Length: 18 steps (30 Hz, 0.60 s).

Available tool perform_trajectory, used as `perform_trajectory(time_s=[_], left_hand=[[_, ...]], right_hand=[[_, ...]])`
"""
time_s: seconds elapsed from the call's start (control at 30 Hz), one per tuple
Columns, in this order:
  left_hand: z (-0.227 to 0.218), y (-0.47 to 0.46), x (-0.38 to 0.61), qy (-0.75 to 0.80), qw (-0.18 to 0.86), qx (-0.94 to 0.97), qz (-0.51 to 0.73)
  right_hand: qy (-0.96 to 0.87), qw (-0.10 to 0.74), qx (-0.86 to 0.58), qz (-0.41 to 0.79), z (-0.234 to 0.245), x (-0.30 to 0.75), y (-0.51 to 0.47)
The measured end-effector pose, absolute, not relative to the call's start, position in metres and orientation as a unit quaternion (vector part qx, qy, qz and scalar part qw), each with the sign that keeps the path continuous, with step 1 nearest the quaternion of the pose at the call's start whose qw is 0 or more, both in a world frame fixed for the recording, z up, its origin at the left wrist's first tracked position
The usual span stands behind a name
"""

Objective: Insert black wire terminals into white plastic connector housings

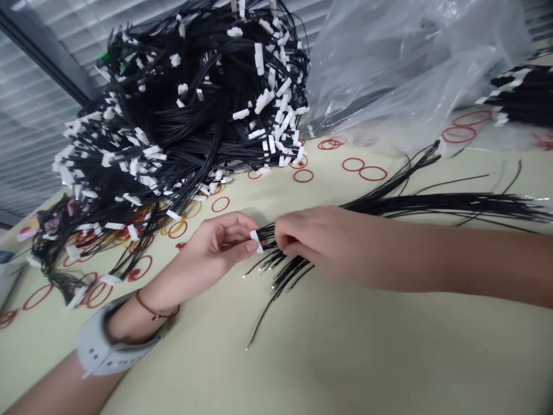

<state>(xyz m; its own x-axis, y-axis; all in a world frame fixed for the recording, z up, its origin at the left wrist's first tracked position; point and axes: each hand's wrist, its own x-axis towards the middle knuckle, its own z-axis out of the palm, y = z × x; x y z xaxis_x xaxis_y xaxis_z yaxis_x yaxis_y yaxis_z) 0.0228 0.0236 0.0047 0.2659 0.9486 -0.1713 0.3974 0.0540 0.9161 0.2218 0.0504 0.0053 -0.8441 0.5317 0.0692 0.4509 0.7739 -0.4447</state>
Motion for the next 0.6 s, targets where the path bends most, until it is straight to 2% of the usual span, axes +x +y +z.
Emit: perform_trajectory(time_s=[0.17,0.6], left_hand=[[0.008,0.021,0.023,0.567,0.475,0.612,0.28],[0.008,0.021,0.02,0.582,0.452,0.615,0.28]], right_hand=[[-0.908,0.185,-0.294,0.234,-0.006,0.217,0.054],[-0.881,0.251,-0.345,0.204,-0.017,0.212,0.048]])
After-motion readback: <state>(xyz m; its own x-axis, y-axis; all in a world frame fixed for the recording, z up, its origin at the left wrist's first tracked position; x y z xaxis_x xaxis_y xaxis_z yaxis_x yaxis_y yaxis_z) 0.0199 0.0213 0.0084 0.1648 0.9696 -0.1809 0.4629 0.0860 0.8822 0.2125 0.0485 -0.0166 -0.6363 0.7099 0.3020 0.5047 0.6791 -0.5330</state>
